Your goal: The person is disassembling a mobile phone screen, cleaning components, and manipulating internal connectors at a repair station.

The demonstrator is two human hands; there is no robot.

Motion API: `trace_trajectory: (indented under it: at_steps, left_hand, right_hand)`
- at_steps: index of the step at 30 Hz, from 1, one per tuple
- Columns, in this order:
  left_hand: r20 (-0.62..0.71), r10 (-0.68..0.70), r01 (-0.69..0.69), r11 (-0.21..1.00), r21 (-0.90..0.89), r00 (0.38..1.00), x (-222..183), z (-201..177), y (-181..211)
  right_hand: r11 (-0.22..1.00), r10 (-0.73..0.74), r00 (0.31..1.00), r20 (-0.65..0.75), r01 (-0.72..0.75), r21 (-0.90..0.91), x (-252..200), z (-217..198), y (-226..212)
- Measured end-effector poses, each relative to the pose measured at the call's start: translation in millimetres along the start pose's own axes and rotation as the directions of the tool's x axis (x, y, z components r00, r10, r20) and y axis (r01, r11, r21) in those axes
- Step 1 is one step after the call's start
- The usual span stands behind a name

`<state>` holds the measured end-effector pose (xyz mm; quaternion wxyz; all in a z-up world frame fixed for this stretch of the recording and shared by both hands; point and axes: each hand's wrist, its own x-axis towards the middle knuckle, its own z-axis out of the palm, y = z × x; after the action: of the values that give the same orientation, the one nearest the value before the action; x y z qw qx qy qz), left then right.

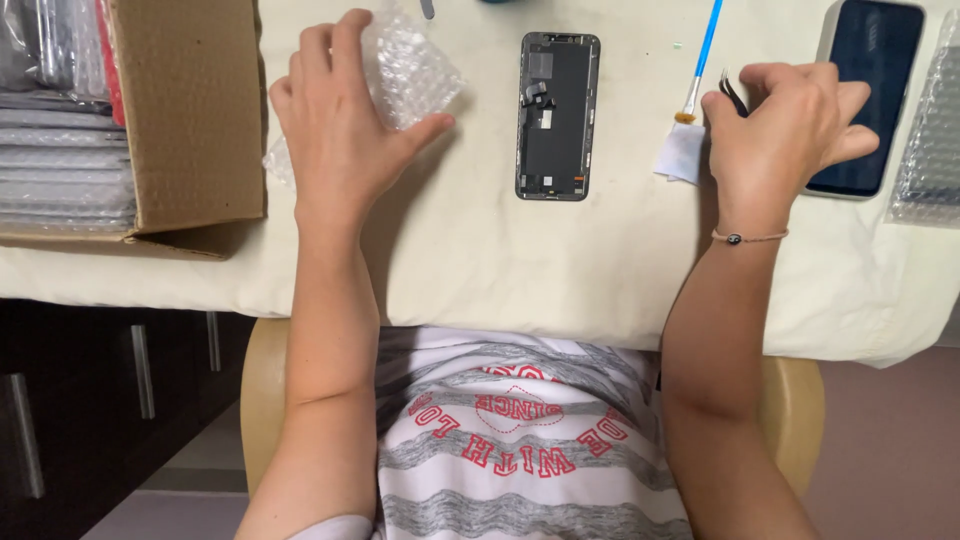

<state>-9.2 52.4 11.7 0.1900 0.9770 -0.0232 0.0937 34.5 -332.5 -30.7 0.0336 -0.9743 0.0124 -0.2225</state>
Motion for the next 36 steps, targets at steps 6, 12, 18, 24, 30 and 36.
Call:
trace_trajectory:
  at_steps: [6, 12, 18, 24, 30, 36]
  left_hand:
    - [-0.103, -0.115, 0.135, 0.966, 0.220, 0.988, 4, 10, 7]
    - [0.164, 0.470, -0.453, 0.882, -0.130, 0.867, 31, 29, 46]
    - [0.245, 0.730, -0.766, 0.632, 0.116, 0.639, 58, 106, 62]
    - [0.246, 0.791, -0.827, 0.515, 0.225, 0.560, 76, 77, 60]
    - [0.389, 0.649, -0.754, 0.517, 0.405, 0.654, 79, 61, 34]
    - [0.232, 0.602, -0.643, 0.740, 0.196, 0.764, 68, 65, 32]
  right_hand:
    - [1.000, -0.011, 0.998, 0.060, 0.010, 0.022, -1, 5, 2]
    - [0.903, 0.024, 0.915, -0.403, 0.152, 0.401, 13, -36, -40]
    - [0.509, -0.019, 0.830, -0.558, 0.488, 0.709, 16, -41, -64]
    - [0.419, 0.182, 0.897, -0.401, 0.299, 0.858, 11, -25, -55]
    - [0.031, 0.095, 0.890, 0.445, -0.450, 0.893, 10, -26, -46]
    - [0.257, 0.025, 0.901, 0.434, -0.425, 0.868, 0, -11, -50]
